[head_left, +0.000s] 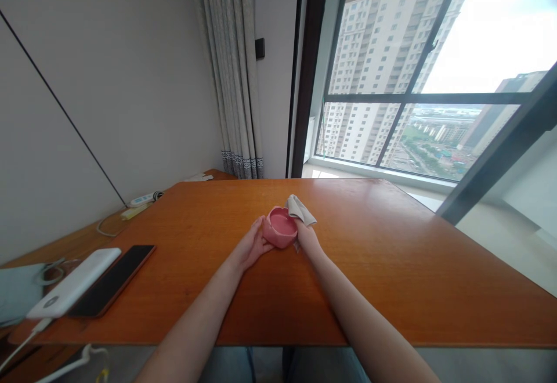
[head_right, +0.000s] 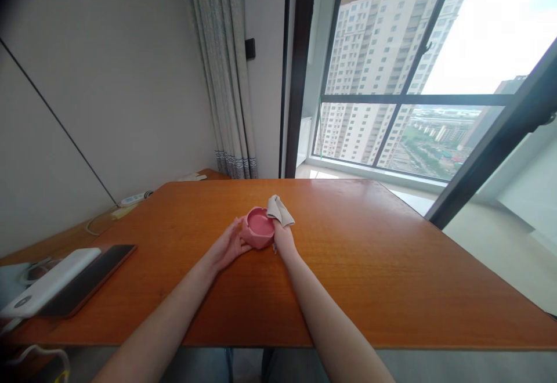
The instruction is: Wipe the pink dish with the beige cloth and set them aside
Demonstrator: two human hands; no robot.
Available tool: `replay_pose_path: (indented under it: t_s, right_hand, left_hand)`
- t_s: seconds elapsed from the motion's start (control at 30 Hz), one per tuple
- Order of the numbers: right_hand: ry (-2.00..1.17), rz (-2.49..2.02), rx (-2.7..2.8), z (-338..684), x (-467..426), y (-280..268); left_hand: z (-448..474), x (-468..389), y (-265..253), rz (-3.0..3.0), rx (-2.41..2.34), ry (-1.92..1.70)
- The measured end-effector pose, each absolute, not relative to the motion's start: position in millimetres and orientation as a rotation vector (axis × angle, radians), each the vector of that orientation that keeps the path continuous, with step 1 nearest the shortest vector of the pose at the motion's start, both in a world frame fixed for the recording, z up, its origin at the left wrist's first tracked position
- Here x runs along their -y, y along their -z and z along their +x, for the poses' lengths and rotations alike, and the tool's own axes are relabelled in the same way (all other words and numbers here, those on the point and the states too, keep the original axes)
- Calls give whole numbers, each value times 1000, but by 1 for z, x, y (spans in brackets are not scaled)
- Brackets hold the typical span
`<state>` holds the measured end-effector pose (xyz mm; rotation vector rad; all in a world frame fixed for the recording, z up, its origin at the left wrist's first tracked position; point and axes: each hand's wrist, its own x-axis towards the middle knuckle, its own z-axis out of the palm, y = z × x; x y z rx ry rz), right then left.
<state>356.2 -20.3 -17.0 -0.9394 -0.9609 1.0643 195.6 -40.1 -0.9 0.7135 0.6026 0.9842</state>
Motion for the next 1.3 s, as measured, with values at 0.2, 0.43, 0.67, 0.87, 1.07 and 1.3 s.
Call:
replay_pose_path:
  t_s: [0.2,0.43,0.67,0.87,1.07,1.3]
  right_hand:
    - [-1170,-873,1109,356,28,5]
    - [-1071,-952,1143,350,29,9]
    - [-1199,-932,1006,346,22,28]
    - [-1438,-1005,558,349,16,29]
    - [-1535,-816,512,343,23,13]
    - [-1536,-827,555,334,25,25]
  left_hand:
    - [193,43,2,854,-794,-929]
    - [199,36,14,809,-893,-1119]
    - [191,24,12,611,-970,-1372]
    - [193,37,-2,637,-790,-1274]
    - [199,41,3,719,-703,-1198]
    - [196,32,7,618,-727,-1298]
